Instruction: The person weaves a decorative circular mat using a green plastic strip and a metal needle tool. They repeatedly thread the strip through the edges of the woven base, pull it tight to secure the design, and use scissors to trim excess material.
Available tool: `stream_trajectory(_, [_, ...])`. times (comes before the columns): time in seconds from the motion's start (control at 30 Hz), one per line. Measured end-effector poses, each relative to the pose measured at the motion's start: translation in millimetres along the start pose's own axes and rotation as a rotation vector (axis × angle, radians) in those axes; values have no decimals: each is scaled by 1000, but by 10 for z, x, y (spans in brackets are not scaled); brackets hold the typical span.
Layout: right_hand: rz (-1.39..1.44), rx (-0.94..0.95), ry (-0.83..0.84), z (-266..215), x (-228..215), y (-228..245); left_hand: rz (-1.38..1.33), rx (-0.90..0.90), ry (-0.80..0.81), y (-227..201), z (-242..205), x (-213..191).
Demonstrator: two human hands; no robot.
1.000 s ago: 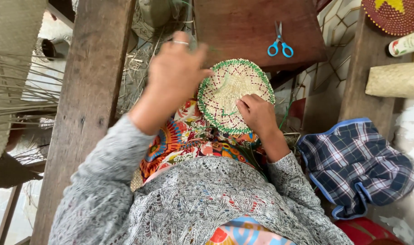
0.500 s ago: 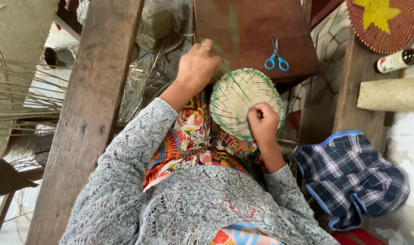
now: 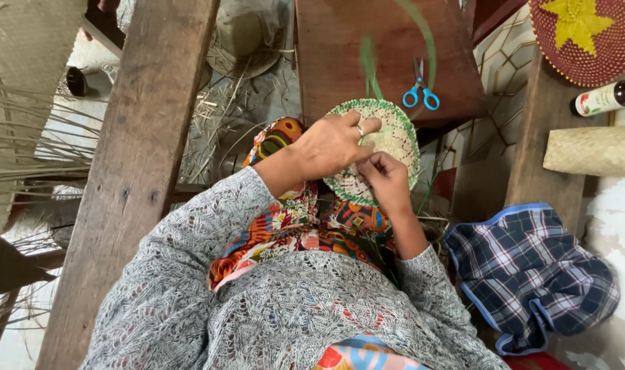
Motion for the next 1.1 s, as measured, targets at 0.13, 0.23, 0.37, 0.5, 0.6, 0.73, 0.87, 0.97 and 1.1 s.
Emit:
stream_trajectory(0.13, [241, 18, -14, -56, -59, -105, 43, 160, -85, 45, -18, -23])
stream_trajectory(0.23, [300, 34, 0, -75, -104, -68, -68, 178, -95, 47, -15, -53])
stream_trajectory(0.37, [236, -41, 120, -138, -22, 254, -94, 139, -108, 80, -19, 7])
stream_trajectory(0.5, [318, -266, 485, -316, 128, 371, -51, -27, -59, 617, 0, 27])
stream_trajectory(0.6, [167, -246, 794, -408, 279, 490, -147, -378, 6, 1053, -89, 90])
stream_trajectory(0.73, [122, -49, 275, 23, -33, 370, -242, -393, -124, 749, -56, -40])
stream_trajectory(0.87, [245, -73, -19, 187, -135, 786, -139, -165, -213, 275, 100, -151])
stream_trajectory(0.97, [120, -312, 160, 187, -192, 1202, -210, -218, -207, 329, 186, -281])
stream_trajectory(1.1, [488, -590, 644, -172, -206, 1752, -193, -338, -168, 702, -2, -90])
Point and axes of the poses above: each hand's wrist, its own z-axis towards the middle knuckle, its own x-axis out of the palm, y = z × x, the point moved 9 cm from there along z, towards the middle knuckle, and after that the axes turned 2 degrees about x, right-handed, at the moved point
